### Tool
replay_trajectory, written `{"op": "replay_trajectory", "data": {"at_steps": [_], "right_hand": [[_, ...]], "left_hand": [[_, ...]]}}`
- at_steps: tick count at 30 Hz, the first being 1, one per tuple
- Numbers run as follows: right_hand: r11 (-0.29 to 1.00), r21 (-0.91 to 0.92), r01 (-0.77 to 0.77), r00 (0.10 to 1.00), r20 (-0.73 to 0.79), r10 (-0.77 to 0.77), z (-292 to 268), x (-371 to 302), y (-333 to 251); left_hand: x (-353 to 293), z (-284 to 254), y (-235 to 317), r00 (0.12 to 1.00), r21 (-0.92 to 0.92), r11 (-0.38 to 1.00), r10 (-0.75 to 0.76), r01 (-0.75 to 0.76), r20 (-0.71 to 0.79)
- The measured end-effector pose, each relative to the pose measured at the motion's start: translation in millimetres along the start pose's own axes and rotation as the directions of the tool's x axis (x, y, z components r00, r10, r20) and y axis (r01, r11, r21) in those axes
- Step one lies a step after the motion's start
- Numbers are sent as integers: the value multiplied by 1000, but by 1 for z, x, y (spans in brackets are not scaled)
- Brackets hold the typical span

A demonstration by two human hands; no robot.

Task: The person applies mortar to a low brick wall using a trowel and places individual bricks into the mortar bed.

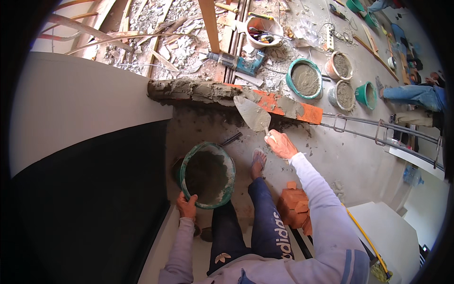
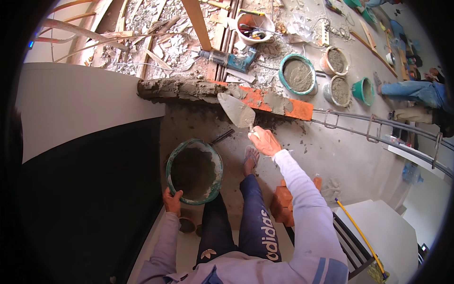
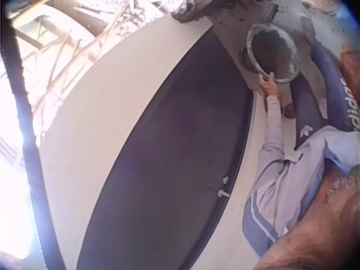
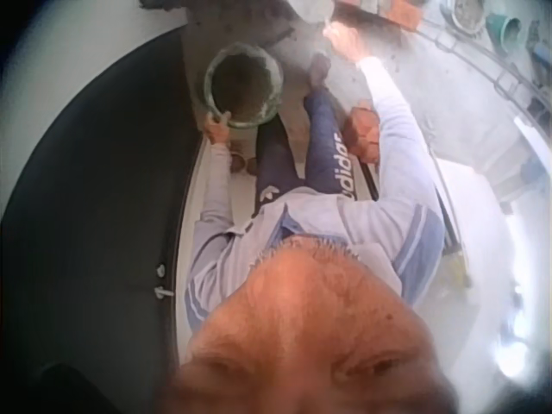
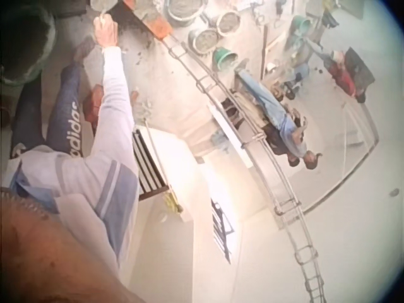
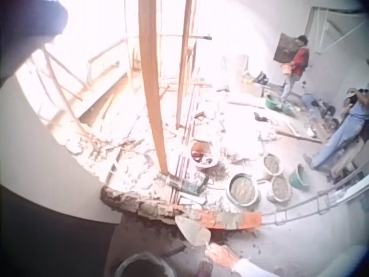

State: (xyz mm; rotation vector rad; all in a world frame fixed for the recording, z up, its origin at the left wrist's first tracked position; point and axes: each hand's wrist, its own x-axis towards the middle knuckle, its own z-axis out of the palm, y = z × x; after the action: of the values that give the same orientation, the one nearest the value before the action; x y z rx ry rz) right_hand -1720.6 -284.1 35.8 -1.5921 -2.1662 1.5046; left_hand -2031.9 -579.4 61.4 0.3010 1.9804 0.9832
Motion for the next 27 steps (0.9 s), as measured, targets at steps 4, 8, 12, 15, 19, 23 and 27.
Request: {"op": "replay_trajectory", "data": {"at_steps": [4,8,12,15,19,23,27], "right_hand": [[780,-335,528,827,-3,-562,12,27,-35],[869,-376,322,943,41,-331,20,45,-41],[889,205,-410,904,220,366,3,17,-80],[996,87,38,999,10,-39,1,5,-54],[911,164,-379,922,150,357,-17,-28,-61],[912,-375,164,986,55,-155,-20,-96,-84],[776,-558,293,955,199,-218,5,-105,-123]], "left_hand": [[-4,4,12,998,-39,999,-12,14,57],[-2,7,4,996,-46,999,18,-14,90],[-8,14,26,998,-92,996,5,0,63],[-4,18,29,994,-26,1000,20,-18,104],[6,20,43,983,67,990,110,-121,147],[15,-1,82,952,205,945,206,-253,227],[20,-12,145,900,266,902,231,-341,369]]}}
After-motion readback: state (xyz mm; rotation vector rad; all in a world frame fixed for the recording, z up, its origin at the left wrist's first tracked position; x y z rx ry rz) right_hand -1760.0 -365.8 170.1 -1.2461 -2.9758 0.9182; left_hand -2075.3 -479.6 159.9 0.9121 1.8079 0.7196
